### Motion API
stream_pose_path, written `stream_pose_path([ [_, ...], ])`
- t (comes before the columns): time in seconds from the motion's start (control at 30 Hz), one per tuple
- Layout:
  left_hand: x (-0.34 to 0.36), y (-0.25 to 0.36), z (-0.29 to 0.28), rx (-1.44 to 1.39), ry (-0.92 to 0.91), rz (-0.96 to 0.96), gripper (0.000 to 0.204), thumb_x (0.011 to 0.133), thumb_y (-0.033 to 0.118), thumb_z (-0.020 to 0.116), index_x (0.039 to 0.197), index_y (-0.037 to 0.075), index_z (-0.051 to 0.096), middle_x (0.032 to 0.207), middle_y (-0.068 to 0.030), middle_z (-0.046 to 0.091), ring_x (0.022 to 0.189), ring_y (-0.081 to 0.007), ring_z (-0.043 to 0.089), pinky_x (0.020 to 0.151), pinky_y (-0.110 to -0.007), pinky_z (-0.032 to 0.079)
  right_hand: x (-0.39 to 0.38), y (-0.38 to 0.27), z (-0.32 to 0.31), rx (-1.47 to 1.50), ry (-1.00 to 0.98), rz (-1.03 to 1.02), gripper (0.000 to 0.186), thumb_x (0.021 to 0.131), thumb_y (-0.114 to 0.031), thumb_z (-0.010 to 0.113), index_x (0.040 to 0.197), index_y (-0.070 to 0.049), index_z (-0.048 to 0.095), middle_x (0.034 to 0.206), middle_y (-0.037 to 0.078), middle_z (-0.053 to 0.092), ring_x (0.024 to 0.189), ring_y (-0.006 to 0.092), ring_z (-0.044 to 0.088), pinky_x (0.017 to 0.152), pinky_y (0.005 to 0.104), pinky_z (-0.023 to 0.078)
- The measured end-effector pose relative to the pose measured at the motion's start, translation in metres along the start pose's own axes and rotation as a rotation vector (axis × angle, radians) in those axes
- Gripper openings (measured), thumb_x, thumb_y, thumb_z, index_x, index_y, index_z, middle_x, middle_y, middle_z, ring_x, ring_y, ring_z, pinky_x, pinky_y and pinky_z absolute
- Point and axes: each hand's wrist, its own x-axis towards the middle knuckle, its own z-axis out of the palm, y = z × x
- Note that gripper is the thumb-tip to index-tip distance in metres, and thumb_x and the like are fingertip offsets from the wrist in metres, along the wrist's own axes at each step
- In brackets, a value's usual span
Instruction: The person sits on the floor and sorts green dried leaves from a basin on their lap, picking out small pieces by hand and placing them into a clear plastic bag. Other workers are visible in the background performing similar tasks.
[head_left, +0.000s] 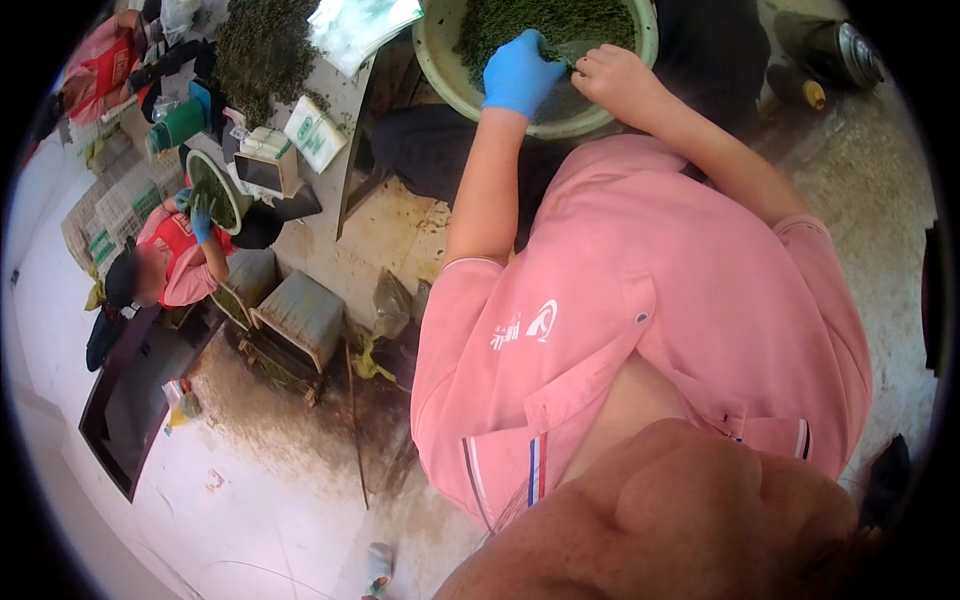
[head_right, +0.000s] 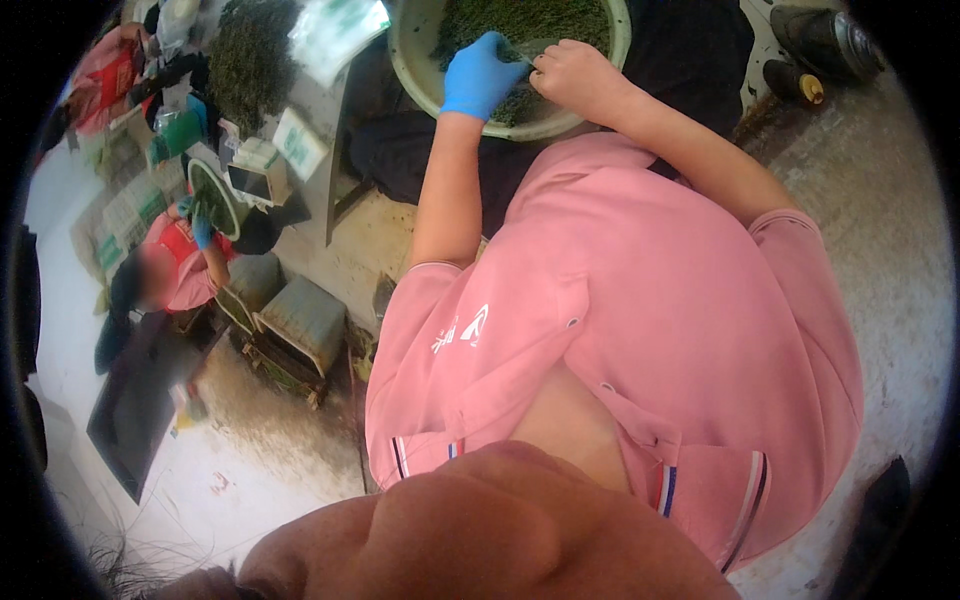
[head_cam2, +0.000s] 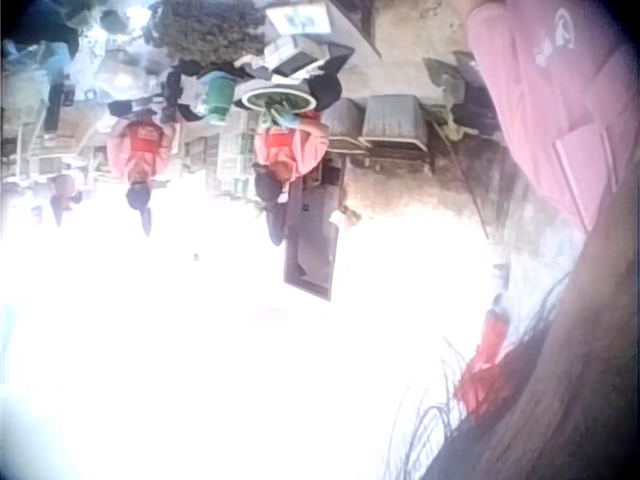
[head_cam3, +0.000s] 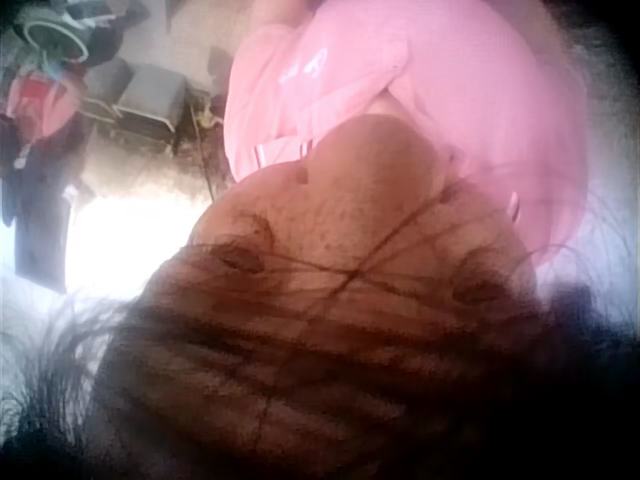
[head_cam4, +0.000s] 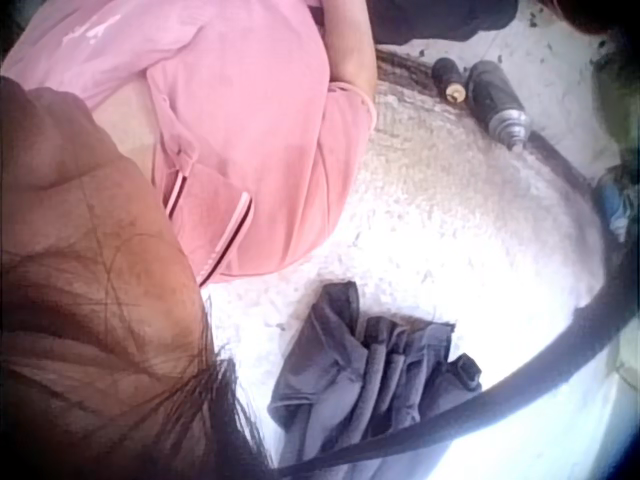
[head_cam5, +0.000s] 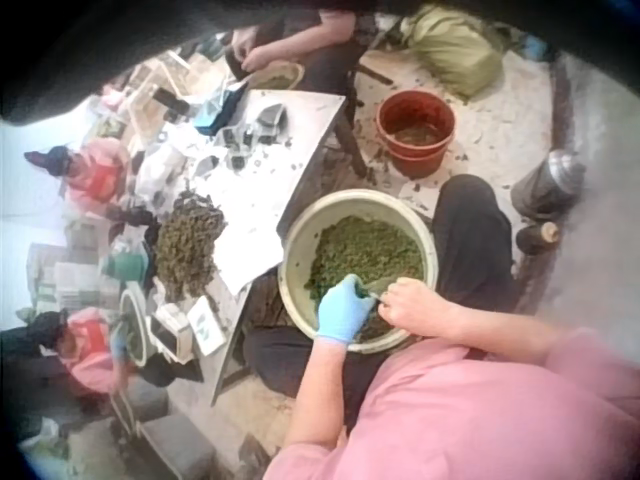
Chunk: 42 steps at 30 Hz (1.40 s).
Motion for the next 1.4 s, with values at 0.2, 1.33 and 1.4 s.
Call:
stream_pose_path([
  [0.2, -0.029, -0.001, -0.043, -0.553, 0.033, 0.09, 0.032, 0.085, 0.007, 0.073, 0.116, 0.002, 0.068, 0.093, -0.0037, 0.071, 0.084, -0.0086, 0.064, 0.074, -0.024, 0.052, 0.004, 0.012, 0.011, 0.099, 0.124, 0.03, 0.007, 0.078, -0.011, 0.064, 0.083, -0.007, 0.064, 0.087, 0.005, 0.064, 0.085, 0.0222, 0.063, 0.077, 0.0349, 0.05],
  [1.33, -0.027, -0.05, -0.02, -0.5, -0.105, -0.1, 0.025, 0.096, 0.014, 0.064, 0.114, -0.002, 0.072, 0.087, -0.0057, 0.073, 0.075, -0.0124, 0.068, 0.067, -0.031, 0.057, 0.018, 0.019, 0.01, 0.329, 0.244, 0.316, 0.02, 0.087, -0.015, 0.065, 0.106, -0.011, 0.068, 0.091, 0.007, 0.066, 0.088, 0.0278, 0.066, 0.075, 0.04, 0.054],
  [1.4, -0.03, -0.045, -0.047, -0.699, -0.103, -0.19, 0.026, 0.096, 0.016, 0.065, 0.113, -0.003, 0.072, 0.088, -0.0071, 0.073, 0.074, -0.0128, 0.067, 0.066, -0.031, 0.057, 0.021, 0.059, 0.048, 0.183, 0.153, 0.37, 0.023, 0.086, -0.012, 0.065, 0.109, -0.009, 0.067, 0.098, 0.009, 0.066, 0.094, 0.0303, 0.065, 0.078, 0.0406, 0.055],
])
